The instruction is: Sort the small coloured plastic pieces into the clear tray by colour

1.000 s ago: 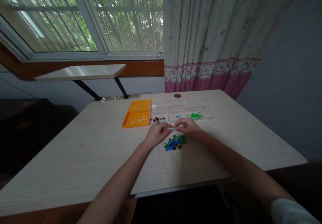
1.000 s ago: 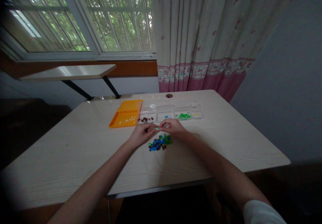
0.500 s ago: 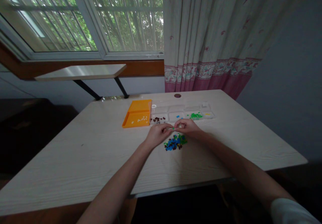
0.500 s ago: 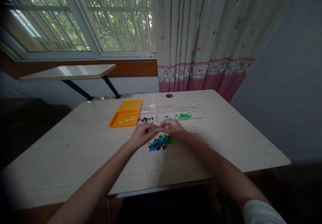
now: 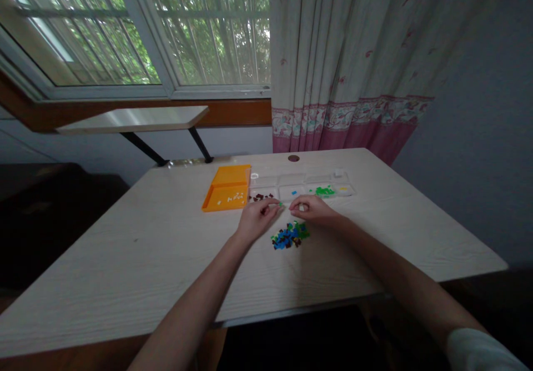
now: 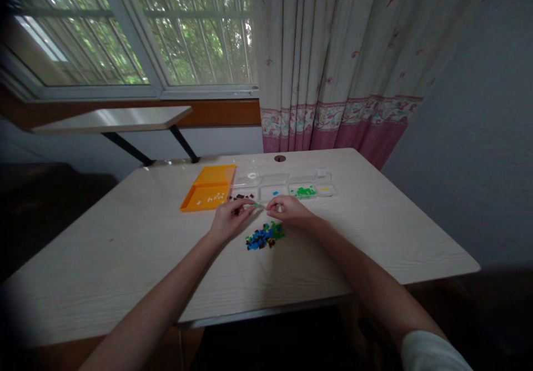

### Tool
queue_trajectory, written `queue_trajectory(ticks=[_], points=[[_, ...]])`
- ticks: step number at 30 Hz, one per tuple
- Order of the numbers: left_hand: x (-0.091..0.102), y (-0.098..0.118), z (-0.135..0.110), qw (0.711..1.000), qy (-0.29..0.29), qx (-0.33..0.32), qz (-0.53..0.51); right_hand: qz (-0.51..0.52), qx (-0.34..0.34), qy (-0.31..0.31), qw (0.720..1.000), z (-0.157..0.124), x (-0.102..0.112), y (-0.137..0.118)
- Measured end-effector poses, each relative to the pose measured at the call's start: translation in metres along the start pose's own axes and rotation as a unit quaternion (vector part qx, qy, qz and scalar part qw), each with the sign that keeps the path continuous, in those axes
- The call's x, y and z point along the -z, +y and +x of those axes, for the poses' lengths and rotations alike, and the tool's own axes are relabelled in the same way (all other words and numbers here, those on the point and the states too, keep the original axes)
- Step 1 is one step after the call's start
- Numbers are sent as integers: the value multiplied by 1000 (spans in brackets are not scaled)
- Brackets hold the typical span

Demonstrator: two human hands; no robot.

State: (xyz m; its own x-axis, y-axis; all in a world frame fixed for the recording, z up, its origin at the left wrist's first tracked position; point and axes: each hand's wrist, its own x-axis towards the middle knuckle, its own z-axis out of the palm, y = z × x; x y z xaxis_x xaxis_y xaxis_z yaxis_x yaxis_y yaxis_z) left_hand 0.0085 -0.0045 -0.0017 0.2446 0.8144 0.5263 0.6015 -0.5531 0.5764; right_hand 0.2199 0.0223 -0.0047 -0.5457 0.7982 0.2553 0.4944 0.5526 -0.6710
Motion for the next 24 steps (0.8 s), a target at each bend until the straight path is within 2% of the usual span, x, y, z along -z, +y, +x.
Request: queue_trajectory(ticks=[4, 9, 20, 24], points=[[5, -1, 2, 997, 76, 21, -19, -21, -25, -62, 998, -1, 5, 3], [5, -2, 3, 994, 109, 28, -17, -39, -24, -80, 996, -1, 4, 4], [5, -4, 2, 994, 107, 30, -19, -55, -20, -81, 995, 0, 4, 4], [1, -5, 2, 997, 60, 21, -40, -74, 7, -54, 996, 0, 2, 5]])
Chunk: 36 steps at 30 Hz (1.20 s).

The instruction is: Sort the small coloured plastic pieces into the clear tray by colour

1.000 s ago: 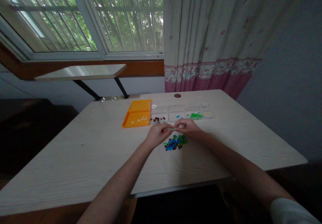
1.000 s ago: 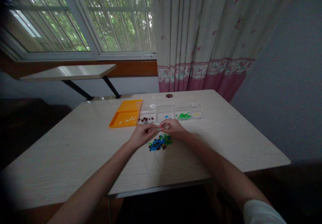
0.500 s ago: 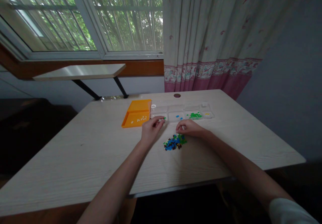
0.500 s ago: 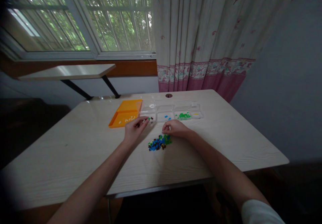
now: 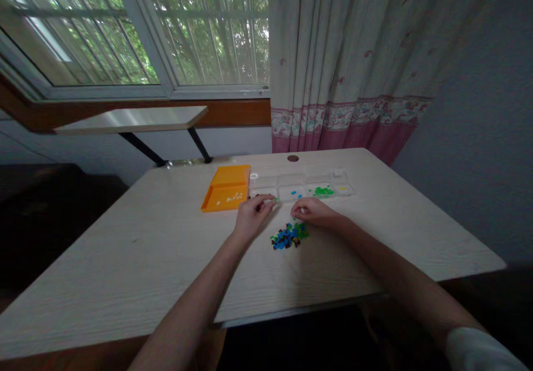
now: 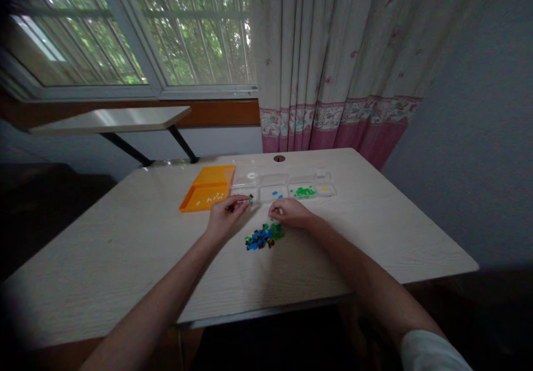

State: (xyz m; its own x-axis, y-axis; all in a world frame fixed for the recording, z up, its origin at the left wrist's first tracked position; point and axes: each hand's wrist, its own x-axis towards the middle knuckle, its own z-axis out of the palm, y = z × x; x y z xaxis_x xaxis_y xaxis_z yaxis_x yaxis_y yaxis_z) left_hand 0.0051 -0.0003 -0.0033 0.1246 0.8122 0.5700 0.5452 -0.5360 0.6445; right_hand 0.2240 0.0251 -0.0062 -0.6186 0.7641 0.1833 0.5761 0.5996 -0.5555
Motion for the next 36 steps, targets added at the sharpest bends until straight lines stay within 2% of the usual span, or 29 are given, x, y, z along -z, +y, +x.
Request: queue_trajectory(ticks=[5, 10, 18, 22, 25, 30, 33, 36], points=[[-6, 5, -3, 994, -106, -14, -2, -32, 60, 102, 992, -1, -6, -5], [-8, 9, -4, 991, -132, -14, 5, -41, 110, 168, 979, -1, -11, -10], [-11, 7, -5, 990, -140, -12, 5, -50, 129, 184, 973, -2, -13, -10], [-13, 5, -5, 986, -165, -3, 22, -73, 135, 188, 970, -3, -3, -11], [-12, 5, -4, 977, -203, -33, 54, -109, 102, 196, 969, -7, 19, -2], [-10, 6, -4, 960, -248, -69, 107, -204, -36, 171, 963, -19, 57, 36], [-11, 5, -5, 952, -269, -79, 121, -236, -103, 144, 956, -24, 66, 54], [-13, 4, -5, 946, -288, -94, 117, -242, -134, 133, 952, -25, 68, 60]])
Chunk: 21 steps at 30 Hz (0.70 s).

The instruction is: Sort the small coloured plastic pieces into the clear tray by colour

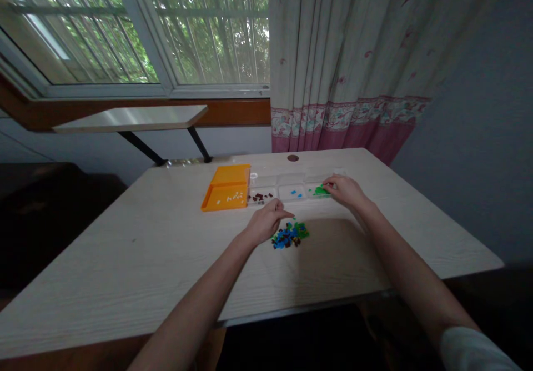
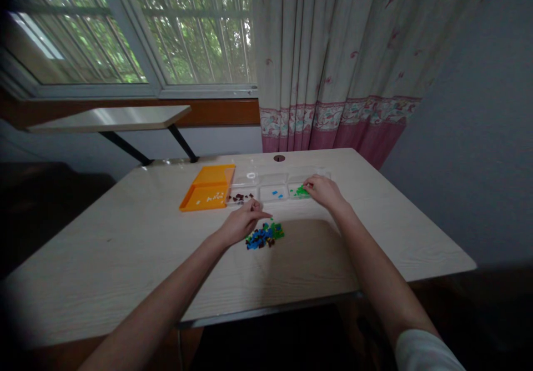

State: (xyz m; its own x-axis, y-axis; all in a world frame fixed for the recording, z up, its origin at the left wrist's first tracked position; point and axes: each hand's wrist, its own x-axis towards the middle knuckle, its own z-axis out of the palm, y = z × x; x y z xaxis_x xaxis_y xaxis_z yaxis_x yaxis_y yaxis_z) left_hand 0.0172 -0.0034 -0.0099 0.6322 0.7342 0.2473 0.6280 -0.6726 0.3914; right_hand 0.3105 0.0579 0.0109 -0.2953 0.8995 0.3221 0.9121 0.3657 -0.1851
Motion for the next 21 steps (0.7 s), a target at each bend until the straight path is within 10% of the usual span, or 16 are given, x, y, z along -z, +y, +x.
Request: queue_trajectory(ticks=[7, 21], points=[[1, -1, 1, 1000, -6, -23, -2, 50, 33, 17, 998, -2, -5, -25], [4, -5, 1, 998, 28, 1, 54, 185, 221, -146, 946, -14, -27, -95]])
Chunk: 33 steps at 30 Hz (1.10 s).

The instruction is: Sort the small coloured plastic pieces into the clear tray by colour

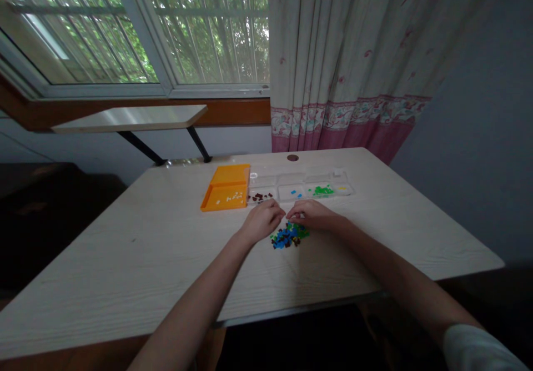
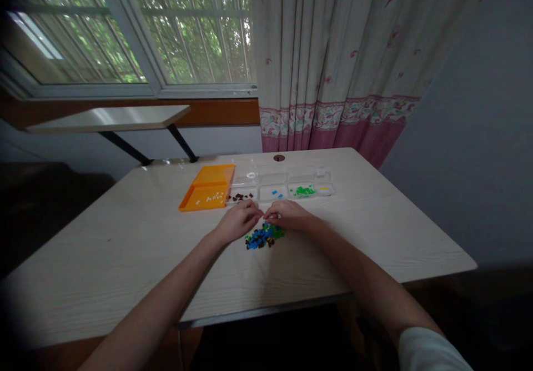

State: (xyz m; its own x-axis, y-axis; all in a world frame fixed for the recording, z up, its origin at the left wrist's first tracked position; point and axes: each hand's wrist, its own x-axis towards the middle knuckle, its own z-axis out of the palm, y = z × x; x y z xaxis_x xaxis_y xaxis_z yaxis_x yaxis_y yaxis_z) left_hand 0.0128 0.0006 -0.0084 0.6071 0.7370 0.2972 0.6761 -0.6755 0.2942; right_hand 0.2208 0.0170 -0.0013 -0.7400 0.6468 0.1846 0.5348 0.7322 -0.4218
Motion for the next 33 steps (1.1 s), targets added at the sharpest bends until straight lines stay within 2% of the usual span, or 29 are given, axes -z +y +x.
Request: queue_trajectory(ticks=[4, 10, 16, 21, 28, 33], points=[[1, 0, 1, 1000, 12, 10, -16, 11, 11, 16, 1000, 1, -5, 4], [0, 2, 3, 993, 42, 17, -106, 1, -10, 104, 995, 3, -5, -1], [-2, 2, 3, 981, 71, 36, -177, 6, 8, 155, 988, 4, -9, -3], [2, 4, 2, 980, 72, 35, -181, 13, 15, 146, 989, 4, -9, -3], [7, 6, 1, 982, 90, 37, -165, 3, -36, 140, 990, 2, -6, -6], [5, 4, 1, 984, 82, 38, -152, -2, -19, 148, 989, 3, -9, -4]])
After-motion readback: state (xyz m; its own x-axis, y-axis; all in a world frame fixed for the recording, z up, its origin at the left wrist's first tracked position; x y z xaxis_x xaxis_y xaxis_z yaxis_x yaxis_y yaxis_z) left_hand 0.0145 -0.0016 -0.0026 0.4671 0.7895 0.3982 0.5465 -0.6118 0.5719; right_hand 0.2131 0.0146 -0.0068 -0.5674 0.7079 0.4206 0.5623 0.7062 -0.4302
